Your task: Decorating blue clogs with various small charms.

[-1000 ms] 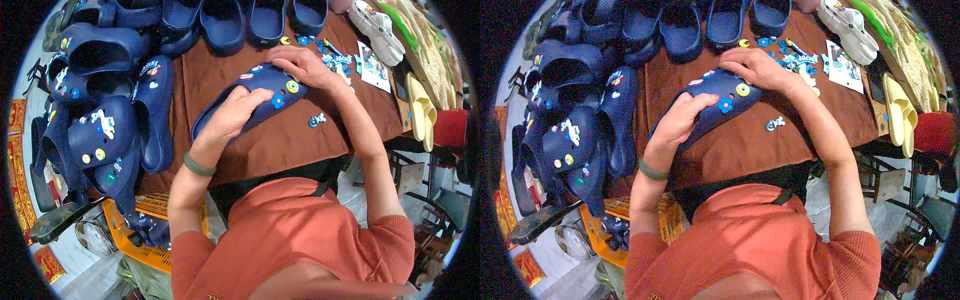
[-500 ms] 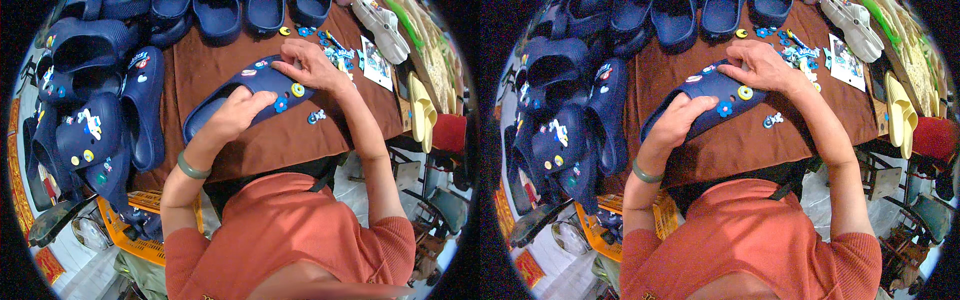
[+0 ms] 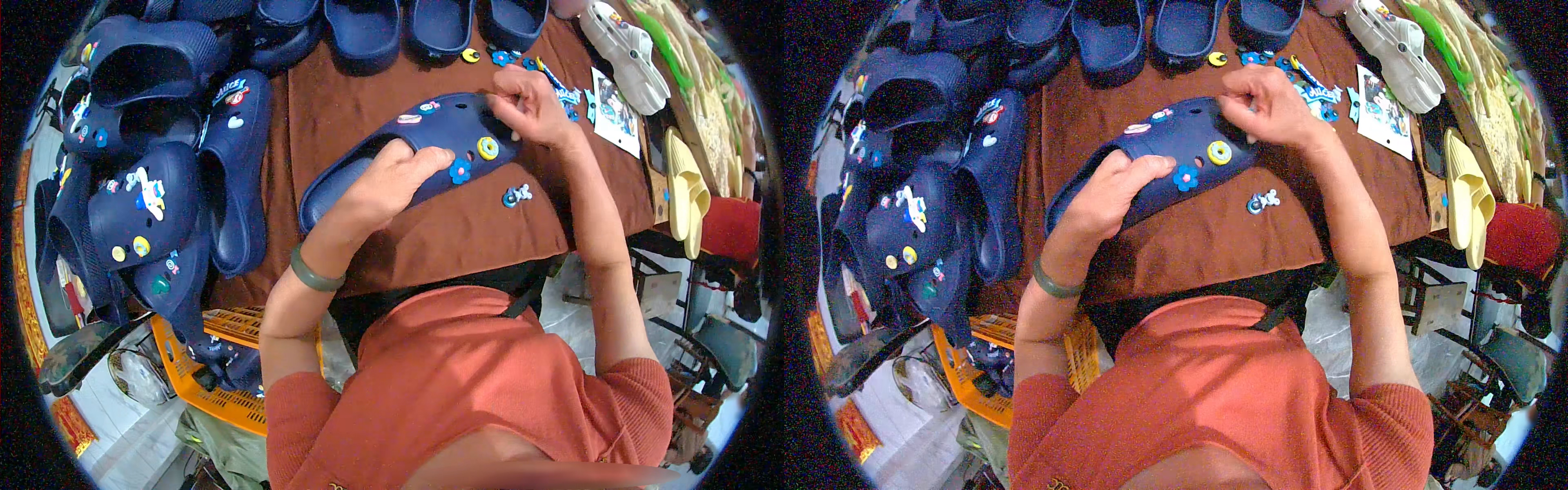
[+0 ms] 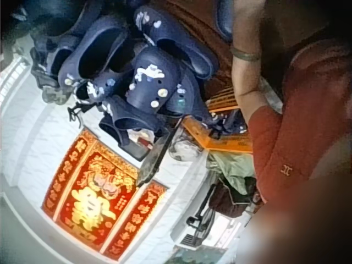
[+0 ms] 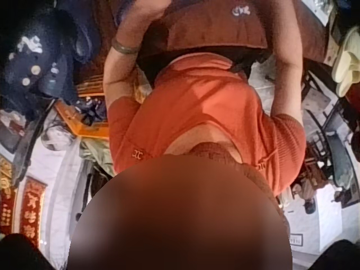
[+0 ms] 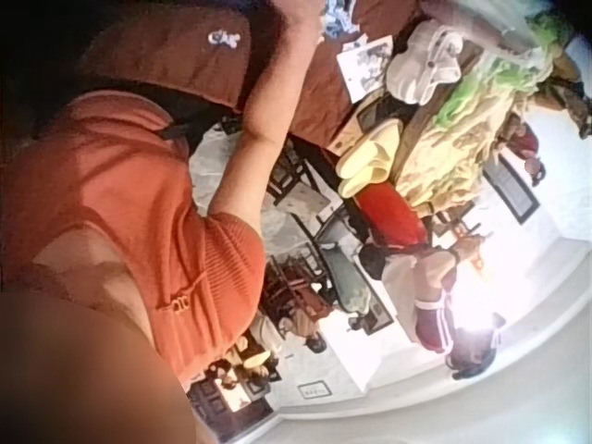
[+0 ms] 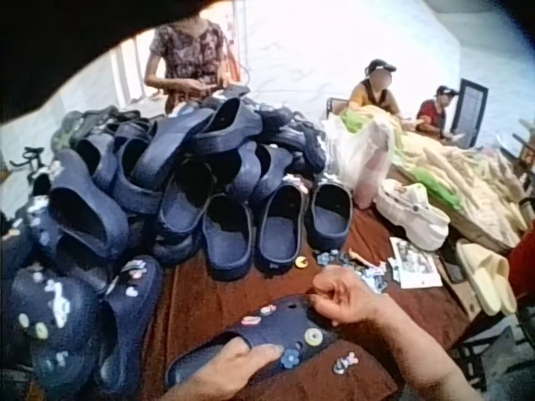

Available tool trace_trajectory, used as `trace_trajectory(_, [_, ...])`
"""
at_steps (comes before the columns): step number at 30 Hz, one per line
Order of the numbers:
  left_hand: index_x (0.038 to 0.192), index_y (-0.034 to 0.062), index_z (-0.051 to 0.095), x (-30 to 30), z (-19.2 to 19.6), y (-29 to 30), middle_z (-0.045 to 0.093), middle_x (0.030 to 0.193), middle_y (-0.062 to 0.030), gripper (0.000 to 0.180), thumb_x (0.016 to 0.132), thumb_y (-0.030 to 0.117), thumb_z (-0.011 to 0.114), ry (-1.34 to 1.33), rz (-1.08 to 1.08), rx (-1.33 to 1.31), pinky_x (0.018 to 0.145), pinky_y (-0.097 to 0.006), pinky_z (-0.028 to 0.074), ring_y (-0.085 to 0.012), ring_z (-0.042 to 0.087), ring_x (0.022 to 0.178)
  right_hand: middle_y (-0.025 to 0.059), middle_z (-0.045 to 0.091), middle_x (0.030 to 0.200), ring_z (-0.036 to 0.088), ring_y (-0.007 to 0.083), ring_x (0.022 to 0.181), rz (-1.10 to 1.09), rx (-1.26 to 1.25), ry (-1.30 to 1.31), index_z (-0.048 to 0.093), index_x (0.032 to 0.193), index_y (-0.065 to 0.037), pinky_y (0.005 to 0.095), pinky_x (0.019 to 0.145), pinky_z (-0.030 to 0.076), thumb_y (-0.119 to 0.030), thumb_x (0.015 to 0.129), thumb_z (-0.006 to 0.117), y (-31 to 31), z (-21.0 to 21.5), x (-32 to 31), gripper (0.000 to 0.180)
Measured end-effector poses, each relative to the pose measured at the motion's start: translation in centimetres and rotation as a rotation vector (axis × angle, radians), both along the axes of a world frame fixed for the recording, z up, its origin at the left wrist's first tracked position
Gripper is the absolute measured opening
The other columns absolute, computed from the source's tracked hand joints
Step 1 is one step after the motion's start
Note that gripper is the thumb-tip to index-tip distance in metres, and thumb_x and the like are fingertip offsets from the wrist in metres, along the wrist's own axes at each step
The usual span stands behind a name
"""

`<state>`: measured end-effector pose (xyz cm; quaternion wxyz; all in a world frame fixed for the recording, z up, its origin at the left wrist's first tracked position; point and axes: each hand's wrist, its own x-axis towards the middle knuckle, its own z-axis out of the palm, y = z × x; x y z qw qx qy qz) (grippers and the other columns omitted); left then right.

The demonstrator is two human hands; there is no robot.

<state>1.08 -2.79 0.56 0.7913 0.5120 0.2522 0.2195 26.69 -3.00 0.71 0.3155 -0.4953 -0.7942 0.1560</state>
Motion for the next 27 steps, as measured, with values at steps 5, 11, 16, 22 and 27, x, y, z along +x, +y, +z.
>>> trace_trajectory(5, [0.110,-0.0012,0.062,-0.1,0.1,0.1,0.065,0.102,-0.0053,0.029,0.091,0.020,0.057,0.029,-0.004,0.042,0.086,-0.028,0.048,-0.0130,0.062,0.092,0.0078,0.054,0.080,0.053,0.0271,0.084,0.176,-0.163,-0.106,0.054,0.074,-0.005,0.0394,0.082,0.039,-0.033,0.079,0.073,0.0,0.8,2.9,0.034])
trace_trajectory(11, [0.112,-0.0022,0.060,-0.4,0.1,0.3,0.063,0.104,-0.0061,0.030,0.094,0.022,0.055,0.014,-0.024,0.022,0.086,-0.028,0.048,-0.0127,0.059,0.094,0.0134,0.045,0.140,0.040,0.0351,0.129,0.408,-0.066,-0.157,0.046,0.138,-0.010,0.0440,0.109,0.032,-0.054,0.077,0.069,-0.6,0.1,-0.6,0.078])
trace_trajectory(16, [0.116,-0.0034,0.057,-0.5,-0.4,-0.3,0.062,0.108,-0.0059,0.032,0.097,0.022,0.052,-0.058,0.032,0.198,0.085,-0.028,0.048,-0.0118,0.058,0.095,0.0115,0.048,0.140,0.045,0.0337,0.126,0.324,-0.007,-0.215,0.048,0.137,-0.009,0.0433,0.107,0.036,-0.043,0.092,0.053,-0.5,-0.4,-1.3,0.056])
trace_trajectory(22, [0.112,-0.0023,0.061,-0.1,0.7,-0.5,0.063,0.110,-0.0094,0.034,0.098,0.026,0.050,0.031,0.085,0.160,0.091,-0.028,0.046,-0.0134,0.059,0.099,0.0138,0.057,0.128,0.051,0.0313,0.120,0.187,0.009,-0.095,0.054,0.130,-0.007,0.0391,0.103,0.040,-0.023,0.098,0.048,-0.9,-1.6,-1.8,0.037])
trace_trajectory(27, [0.114,-0.0023,0.060,-0.1,0.6,0.0,0.065,0.104,-0.0053,0.038,0.100,0.031,0.049,0.000,0.039,0.147,0.084,-0.025,0.048,-0.0096,0.061,0.091,0.0080,0.063,0.115,0.062,0.0176,0.094,-0.012,-0.093,0.365,0.055,0.127,-0.005,0.0288,0.085,0.049,-0.014,0.095,0.057,-1.4,-1.7,-2.0,0.034])
